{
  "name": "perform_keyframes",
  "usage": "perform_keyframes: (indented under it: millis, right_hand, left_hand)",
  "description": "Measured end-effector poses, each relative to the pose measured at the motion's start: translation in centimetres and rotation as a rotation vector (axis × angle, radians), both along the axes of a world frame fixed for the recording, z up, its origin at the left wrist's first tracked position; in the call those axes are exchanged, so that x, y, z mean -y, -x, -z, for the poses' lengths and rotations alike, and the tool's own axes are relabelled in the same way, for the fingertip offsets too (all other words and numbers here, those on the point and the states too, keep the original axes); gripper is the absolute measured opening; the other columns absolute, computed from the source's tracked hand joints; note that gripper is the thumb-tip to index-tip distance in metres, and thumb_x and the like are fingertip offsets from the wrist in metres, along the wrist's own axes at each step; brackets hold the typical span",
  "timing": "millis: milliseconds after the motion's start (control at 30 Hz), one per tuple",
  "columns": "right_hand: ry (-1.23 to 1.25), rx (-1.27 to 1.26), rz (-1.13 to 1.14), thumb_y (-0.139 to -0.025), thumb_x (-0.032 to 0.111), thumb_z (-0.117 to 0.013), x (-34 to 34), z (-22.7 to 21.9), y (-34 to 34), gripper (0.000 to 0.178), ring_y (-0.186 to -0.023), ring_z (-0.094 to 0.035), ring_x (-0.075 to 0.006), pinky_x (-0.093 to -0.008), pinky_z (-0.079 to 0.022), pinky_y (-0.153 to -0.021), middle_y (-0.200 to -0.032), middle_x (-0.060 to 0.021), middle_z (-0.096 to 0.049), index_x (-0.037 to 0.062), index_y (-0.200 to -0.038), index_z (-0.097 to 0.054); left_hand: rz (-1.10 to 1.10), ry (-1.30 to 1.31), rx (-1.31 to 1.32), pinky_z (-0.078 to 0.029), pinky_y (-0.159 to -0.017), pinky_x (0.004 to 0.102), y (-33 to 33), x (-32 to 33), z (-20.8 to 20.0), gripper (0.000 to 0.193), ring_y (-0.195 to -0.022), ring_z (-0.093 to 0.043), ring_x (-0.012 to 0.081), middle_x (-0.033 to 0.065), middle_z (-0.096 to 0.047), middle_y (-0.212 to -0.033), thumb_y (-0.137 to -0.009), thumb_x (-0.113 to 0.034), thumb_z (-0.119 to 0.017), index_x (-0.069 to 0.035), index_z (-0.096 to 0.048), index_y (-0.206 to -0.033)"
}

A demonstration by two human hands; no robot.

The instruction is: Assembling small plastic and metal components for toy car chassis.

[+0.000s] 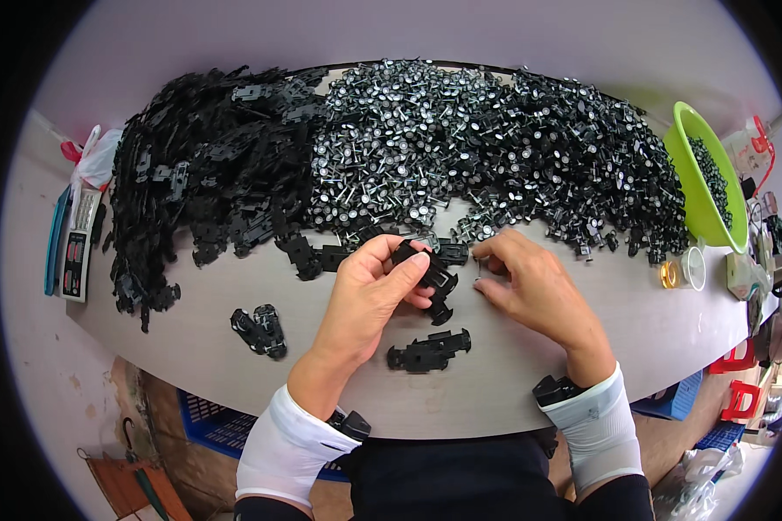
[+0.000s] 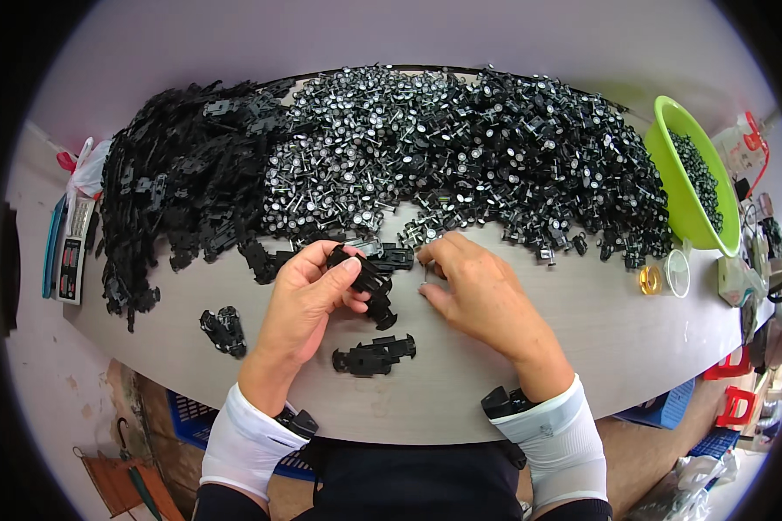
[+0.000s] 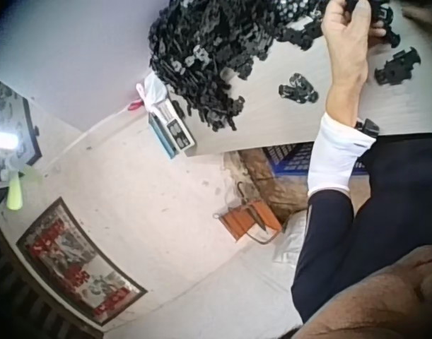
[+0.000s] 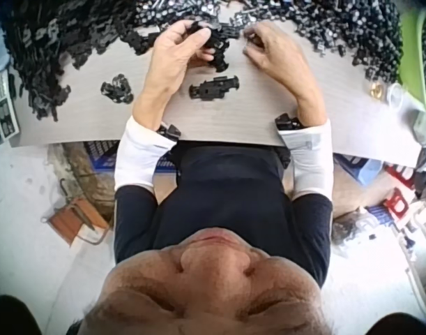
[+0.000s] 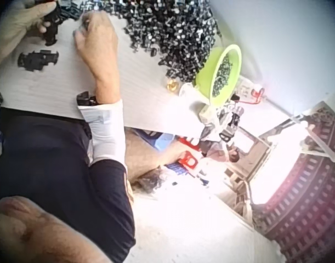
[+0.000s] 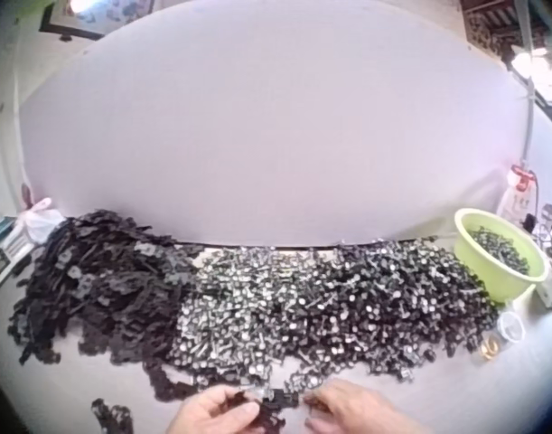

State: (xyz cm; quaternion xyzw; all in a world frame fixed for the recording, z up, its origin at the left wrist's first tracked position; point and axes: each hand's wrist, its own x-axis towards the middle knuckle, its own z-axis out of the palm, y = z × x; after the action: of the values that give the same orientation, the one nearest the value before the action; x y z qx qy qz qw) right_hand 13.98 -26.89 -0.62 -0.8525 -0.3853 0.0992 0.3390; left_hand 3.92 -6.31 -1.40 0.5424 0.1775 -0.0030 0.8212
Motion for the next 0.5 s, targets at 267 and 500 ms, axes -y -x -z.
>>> perform_keyframes:
  millis: [267, 500]
  right_hand:
    - [-0.05, -0.047, 0.1, -0.079, 0.007, -0.078, -0.7, -1.1, 0.8, 0.032, -0.088, -0.067, -0.0285, -0.0381, -0.054, -0.073, -0.098, -0.0122, -0.065, 0.0021, -0.108, -0.065]
    - [-0.248, 0.066, -0.019, -0.079, 0.007, -0.079, -2.1, -0.5, 2.1, 0.034, -0.09, -0.066, -0.0325, -0.0392, -0.055, -0.077, -0.099, -0.0124, -0.065, 0.0034, -0.11, -0.066]
  left_hand:
    - [-0.041, 0.024, 0.018, -0.058, -0.069, 0.0268, 0.2, 0.3, 0.2, 0.013, -0.081, -0.071, 0.0148, 0.0059, -0.072, -0.096, -0.099, -0.014, -0.067, -0.004, -0.063, -0.105]
    - [-0.079, 0.131, 0.061, -0.057, -0.076, 0.0272, 0.4, 0.3, 1.0, 0.007, -0.085, -0.068, 0.0116, 0.0039, -0.072, -0.096, -0.098, -0.012, -0.068, -0.007, -0.065, -0.102]
